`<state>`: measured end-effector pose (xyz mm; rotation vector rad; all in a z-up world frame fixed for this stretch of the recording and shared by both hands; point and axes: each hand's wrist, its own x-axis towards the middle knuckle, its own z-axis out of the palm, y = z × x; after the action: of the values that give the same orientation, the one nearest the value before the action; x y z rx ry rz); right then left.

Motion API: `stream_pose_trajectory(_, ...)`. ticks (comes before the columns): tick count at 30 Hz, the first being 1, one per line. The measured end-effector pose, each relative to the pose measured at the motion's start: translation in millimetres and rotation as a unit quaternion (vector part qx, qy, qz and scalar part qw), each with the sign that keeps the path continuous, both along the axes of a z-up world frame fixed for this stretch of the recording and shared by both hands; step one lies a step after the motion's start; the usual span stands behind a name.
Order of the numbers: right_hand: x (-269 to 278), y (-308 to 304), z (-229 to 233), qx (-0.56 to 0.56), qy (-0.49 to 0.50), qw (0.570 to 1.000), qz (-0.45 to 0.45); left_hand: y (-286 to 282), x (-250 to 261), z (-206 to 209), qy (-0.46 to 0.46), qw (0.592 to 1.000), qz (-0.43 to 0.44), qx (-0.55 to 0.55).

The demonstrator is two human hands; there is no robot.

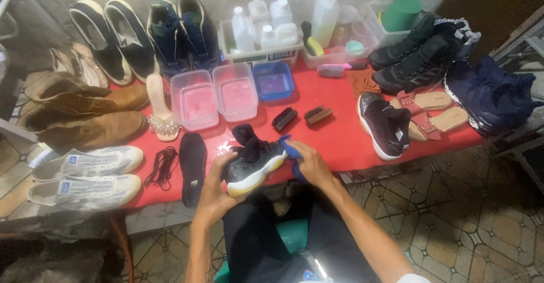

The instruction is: Cleaning a black and white sneaker using a cloth and a brush at a service counter.

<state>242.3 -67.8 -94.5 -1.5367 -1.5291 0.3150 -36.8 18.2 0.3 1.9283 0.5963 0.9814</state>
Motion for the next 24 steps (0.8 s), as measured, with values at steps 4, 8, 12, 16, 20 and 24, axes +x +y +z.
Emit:
stream_pose_trajectory(4, 21.4, -1.1, -19.3, -0.108, 0.103, 0.985, -0.089, -9.2, -13.7, 17.6, 0.045, 0.998, -0.043, -0.029)
stream_pose_trajectory(8, 41.1, 1.7, -40.2, -0.165, 0.283, 0.901, -0.283, -4.6, -28.2, -3.4, 0.149, 0.987, -0.034, 0.048)
stream_pose_trajectory(12, 14.7, -8.6, 3.2, -0.039, 0.548, 0.8, -0.243, -10.3, -35.3, -24.4, 0.166, 0.983, 0.008, 0.08)
stream_pose_trajectory(16, -2.7, -17.8, 37.1, -0.037, 0.631, 0.746, -0.212, -16.8, -30.7, -23.9, 0.192, 0.977, 0.085, 0.03)
stream_pose_trajectory(20, 15.1, -20.8, -27.2, -0.015, 0.675, 0.725, -0.133, -15.4, -32.3, -28.0, 0.188, 0.976, 0.103, 0.047)
stream_pose_trajectory(24, 5.4, -38.4, -14.9, -0.017, 0.656, 0.746, -0.115, -6.0, -34.4, -51.6, 0.224, 0.963, 0.136, 0.066)
